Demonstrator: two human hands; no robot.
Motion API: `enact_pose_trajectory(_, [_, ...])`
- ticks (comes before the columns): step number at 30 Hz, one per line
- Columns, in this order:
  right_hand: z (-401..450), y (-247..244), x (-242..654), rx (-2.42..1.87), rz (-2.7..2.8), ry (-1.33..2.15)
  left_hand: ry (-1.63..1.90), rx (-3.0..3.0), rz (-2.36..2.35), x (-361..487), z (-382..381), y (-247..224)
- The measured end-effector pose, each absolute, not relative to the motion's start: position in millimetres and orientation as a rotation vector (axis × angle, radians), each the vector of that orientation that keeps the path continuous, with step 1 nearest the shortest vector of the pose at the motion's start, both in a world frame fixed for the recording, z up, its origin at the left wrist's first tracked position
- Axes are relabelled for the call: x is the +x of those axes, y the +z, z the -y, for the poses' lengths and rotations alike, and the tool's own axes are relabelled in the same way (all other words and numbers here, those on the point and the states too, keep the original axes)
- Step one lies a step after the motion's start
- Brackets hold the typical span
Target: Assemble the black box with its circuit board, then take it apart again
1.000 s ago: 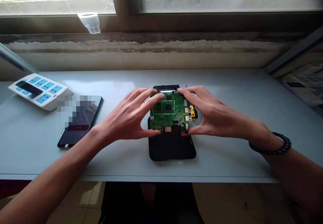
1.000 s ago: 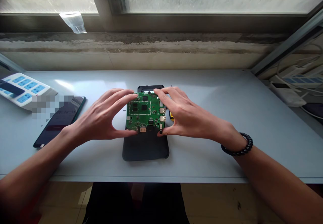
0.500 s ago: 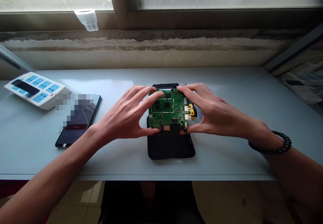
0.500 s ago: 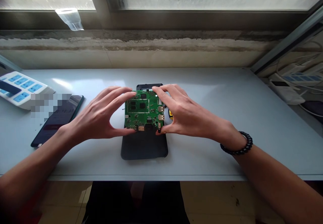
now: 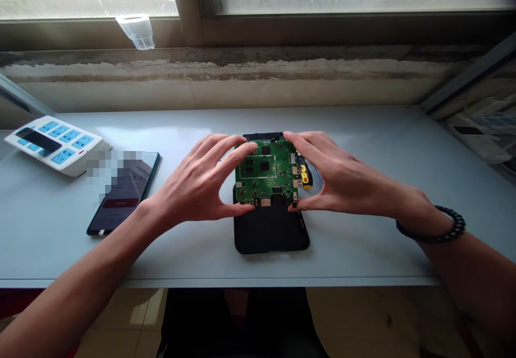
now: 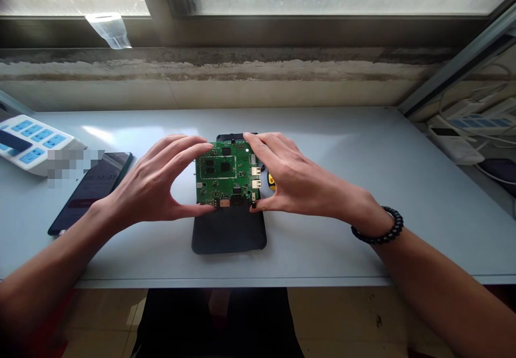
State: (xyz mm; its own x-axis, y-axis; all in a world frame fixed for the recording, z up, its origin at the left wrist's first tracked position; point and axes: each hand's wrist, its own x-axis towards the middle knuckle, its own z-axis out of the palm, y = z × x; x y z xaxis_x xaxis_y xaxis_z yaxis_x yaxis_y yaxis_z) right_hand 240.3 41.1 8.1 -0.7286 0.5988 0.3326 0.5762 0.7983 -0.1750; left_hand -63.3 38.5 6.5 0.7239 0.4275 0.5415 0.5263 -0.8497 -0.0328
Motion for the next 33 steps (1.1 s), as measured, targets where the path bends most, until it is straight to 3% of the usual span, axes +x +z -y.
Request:
enact_pose_trajectory(10, [-42.8,9.6,237.2,-0.816,2.595,-0.187,-0.764,-2.726,0.735,-64.0,-38.0,8.0])
enact_pose_trajectory(33, [-44.2,7.1,236.9,-0.729,2.558,-0.197,-0.775,-2.725,0.719,-64.1,-37.8,8.9])
